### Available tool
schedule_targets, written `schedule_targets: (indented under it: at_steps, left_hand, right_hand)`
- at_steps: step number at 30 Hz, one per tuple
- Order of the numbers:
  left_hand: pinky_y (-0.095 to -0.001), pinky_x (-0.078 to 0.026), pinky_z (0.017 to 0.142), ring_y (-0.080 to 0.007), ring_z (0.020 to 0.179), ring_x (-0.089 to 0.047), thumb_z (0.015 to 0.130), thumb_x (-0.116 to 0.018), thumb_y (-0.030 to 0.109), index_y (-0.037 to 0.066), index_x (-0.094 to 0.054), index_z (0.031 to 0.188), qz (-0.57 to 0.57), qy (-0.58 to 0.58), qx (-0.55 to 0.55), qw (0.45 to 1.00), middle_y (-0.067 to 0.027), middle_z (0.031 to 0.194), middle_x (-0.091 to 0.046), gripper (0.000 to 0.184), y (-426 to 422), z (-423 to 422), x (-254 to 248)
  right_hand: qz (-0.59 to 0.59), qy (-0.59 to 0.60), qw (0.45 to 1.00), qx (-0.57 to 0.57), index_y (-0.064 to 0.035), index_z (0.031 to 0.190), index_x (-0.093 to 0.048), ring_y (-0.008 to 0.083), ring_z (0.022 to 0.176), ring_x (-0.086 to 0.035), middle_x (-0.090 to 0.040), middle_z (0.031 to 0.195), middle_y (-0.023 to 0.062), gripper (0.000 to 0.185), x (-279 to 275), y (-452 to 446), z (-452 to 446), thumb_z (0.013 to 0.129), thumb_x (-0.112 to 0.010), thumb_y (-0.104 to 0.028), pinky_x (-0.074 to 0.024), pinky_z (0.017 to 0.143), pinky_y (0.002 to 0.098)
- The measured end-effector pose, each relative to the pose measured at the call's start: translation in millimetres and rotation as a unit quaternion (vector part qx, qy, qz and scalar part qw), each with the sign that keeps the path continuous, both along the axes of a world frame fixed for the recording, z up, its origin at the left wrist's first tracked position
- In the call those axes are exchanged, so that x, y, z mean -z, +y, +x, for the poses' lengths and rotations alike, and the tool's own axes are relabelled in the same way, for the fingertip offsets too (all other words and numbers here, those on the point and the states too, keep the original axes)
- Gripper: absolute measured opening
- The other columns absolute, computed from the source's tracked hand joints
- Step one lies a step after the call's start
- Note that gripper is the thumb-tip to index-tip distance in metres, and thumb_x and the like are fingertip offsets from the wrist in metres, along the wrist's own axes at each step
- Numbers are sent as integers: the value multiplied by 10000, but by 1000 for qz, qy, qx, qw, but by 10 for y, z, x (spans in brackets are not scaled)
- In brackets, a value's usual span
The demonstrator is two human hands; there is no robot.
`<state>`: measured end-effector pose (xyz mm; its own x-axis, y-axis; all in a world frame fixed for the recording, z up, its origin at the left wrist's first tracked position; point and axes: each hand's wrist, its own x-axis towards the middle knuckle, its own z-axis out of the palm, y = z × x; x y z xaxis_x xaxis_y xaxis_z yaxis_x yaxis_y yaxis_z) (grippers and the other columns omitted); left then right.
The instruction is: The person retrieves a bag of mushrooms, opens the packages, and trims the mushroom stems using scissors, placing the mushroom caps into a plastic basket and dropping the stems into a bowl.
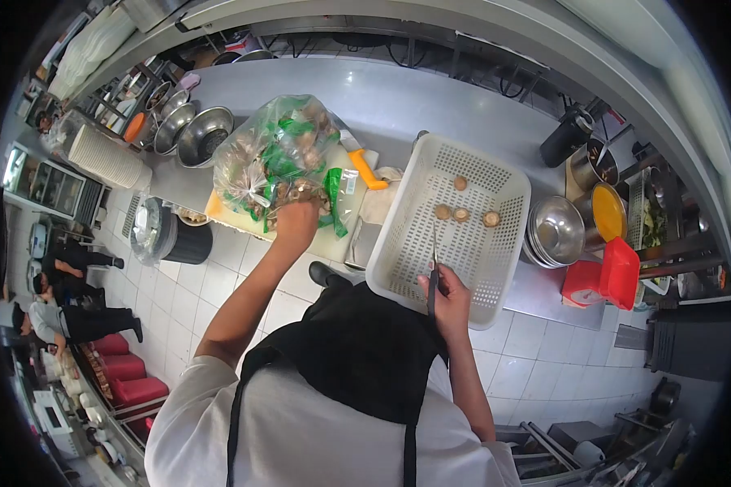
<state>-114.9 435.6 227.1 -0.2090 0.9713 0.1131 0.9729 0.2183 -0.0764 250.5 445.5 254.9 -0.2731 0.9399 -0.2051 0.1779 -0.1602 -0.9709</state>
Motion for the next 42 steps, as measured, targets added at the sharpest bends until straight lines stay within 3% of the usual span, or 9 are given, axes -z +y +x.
schedule_targets:
  at_steps: [4,9,15,21,27,31,37,41,42]
  left_hand:
    - [-373,-588,585,-283,739,-738,827,-653,54,52,-670,1039,54,37,5,998,-173,1051,-660,213,43,-7,-96]
    - [-393,-591,608,-294,765,-719,855,-616,75,67,-656,1112,27,43,-7,999,-127,1023,-629,260,245,-125,68]
    - [-315,-569,648,-228,909,-671,842,-661,134,80,-645,1036,15,115,-14,993,-104,996,-627,202,400,-168,139]
    - [-339,-556,648,-257,917,-652,826,-646,136,93,-649,1016,22,124,-4,992,-100,1008,-621,196,374,-106,115]
    - [-358,-561,626,-271,867,-663,840,-628,122,88,-651,1005,43,65,-68,995,-118,960,-623,170,456,-23,193]
    - [-396,-573,653,-304,803,-670,793,-664,101,41,-661,992,201,-45,-102,973,-144,950,-620,208,381,7,59]
    - [-381,-585,702,-278,858,-712,783,-727,55,-19,-677,1142,340,-326,-176,864,-142,1000,-678,370,87,-131,106]
    - [-312,-604,758,-212,918,-722,924,-681,75,-7,-661,1237,341,-683,-189,618,-118,1069,-708,324,-69,-267,64]
    - [-298,-608,775,-196,931,-721,959,-663,85,-3,-657,1250,336,-750,-181,541,-110,1083,-711,304,-104,-229,-52]
  right_hand:
    - [134,-51,988,-49,-25,1262,-650,40,680,-542,-602,752,-32,397,170,59,-18,904,-785,-131,-420,625,210]
    - [106,-65,991,-46,0,1182,-672,110,679,-612,-701,765,70,429,5,25,-82,866,-821,-249,-475,639,274]
    - [126,-108,984,-59,-10,1195,-674,123,673,-627,-708,766,101,470,-129,-8,-136,844,-838,-277,-490,638,287]
    - [149,-73,985,-52,27,1195,-665,153,662,-617,-683,757,97,499,193,11,-107,815,-867,-225,-505,642,311]
    - [132,-65,987,-59,0,1213,-680,164,757,-595,-644,865,87,503,479,82,-66,797,-877,-204,-486,675,308]
    - [115,-77,988,-74,3,1204,-684,160,756,-587,-640,864,81,501,399,132,-111,788,-880,-194,-480,670,303]
    - [122,-43,988,-84,8,1190,-681,167,620,-566,-633,713,49,502,129,165,-293,783,-885,-203,-477,598,326]
    - [227,-149,953,-136,15,1234,-658,86,677,-587,-674,764,55,454,-188,217,-543,844,-830,-141,-478,625,266]
    - [262,-168,939,-148,3,1219,-667,126,665,-606,-667,751,72,463,-318,230,-639,827,-838,-174,-489,621,290]
